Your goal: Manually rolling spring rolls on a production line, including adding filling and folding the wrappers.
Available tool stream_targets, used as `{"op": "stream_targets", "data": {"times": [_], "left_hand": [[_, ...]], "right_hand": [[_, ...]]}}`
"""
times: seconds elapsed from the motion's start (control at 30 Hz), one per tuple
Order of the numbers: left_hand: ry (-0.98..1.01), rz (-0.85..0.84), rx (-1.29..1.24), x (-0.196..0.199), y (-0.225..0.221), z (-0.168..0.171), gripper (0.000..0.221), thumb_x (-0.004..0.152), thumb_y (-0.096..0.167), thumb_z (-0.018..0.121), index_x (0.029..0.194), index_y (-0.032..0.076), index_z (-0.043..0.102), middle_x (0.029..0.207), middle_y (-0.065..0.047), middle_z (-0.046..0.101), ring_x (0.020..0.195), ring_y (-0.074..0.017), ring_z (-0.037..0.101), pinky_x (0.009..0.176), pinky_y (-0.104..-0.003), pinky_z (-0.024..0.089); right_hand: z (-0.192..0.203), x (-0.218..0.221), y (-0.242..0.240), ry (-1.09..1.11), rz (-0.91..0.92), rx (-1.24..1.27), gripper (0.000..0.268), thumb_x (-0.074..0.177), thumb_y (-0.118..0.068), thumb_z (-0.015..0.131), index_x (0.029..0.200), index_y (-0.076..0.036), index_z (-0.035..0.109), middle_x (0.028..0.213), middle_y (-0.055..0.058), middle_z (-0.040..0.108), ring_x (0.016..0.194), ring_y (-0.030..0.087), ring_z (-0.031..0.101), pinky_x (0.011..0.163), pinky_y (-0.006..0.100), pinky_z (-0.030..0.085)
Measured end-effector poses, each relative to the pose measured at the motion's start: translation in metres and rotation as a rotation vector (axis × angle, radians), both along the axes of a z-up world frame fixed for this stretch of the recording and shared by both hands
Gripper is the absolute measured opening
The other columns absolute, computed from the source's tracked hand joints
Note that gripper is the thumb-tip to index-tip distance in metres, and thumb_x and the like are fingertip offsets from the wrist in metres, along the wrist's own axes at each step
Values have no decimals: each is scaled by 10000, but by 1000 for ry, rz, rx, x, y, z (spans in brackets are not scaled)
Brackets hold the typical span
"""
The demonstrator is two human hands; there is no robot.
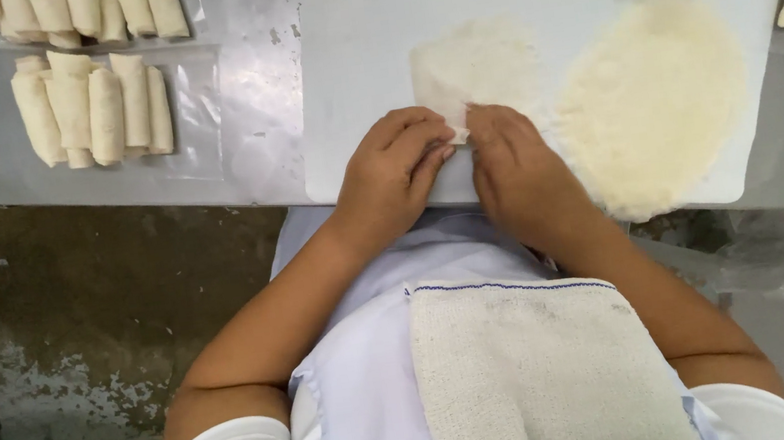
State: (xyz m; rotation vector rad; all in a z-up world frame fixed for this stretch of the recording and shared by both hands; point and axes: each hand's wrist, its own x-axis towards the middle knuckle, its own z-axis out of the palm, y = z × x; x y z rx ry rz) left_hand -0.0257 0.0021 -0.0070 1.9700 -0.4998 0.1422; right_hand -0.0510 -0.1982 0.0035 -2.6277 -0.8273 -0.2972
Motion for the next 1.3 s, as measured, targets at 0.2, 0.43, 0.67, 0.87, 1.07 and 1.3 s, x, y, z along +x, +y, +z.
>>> {"op": "stream_targets", "data": {"times": [0.2,0.43,0.67,0.87,1.07,1.3], "left_hand": [[-420,-19,283,-1,-2,-14,107,1044,135,614,1058,84,708,1124,-90,697,1099,-242,702,979,-357,596],[-503,-131,460,5,-1,-13,154,1067,108,553,1163,94,673,1140,-115,720,1135,-265,679,961,-370,577],[-551,-187,471,15,4,-8,136,1052,90,582,1154,103,672,1088,-109,743,1048,-265,692,906,-346,602],[-485,-248,503,19,8,2,138,1071,118,545,1169,110,643,1281,-114,671,1023,-274,711,872,-345,615],[-478,-297,579,22,9,10,128,1076,92,525,1184,93,592,1250,-123,666,1050,-279,705,890,-329,610],[-1,-370,521,39,6,22,148,1071,161,551,1141,80,653,979,-114,713,1005,-292,700,831,-360,618]], "right_hand": [[-7,-21,-30,-92,-150,-215,324,1020,15,520,1303,40,677,1258,219,571,1210,411,492,1105,562,343],[-41,7,-55,-276,-72,-291,222,1008,-89,565,1167,-132,714,838,37,620,743,239,656,764,375,506],[-17,10,-19,-328,12,-39,281,1071,-49,561,1282,-30,746,1119,177,717,1051,333,712,935,455,587],[-25,19,-20,-286,138,218,264,1021,62,581,1223,38,750,1077,206,737,986,374,730,870,460,601],[-13,25,-13,-224,163,314,222,992,71,638,1202,71,707,1047,217,731,942,385,729,849,499,628],[-6,35,-27,219,10,376,145,1024,-108,712,1151,-62,764,1037,52,761,1038,267,668,957,387,512]]}}
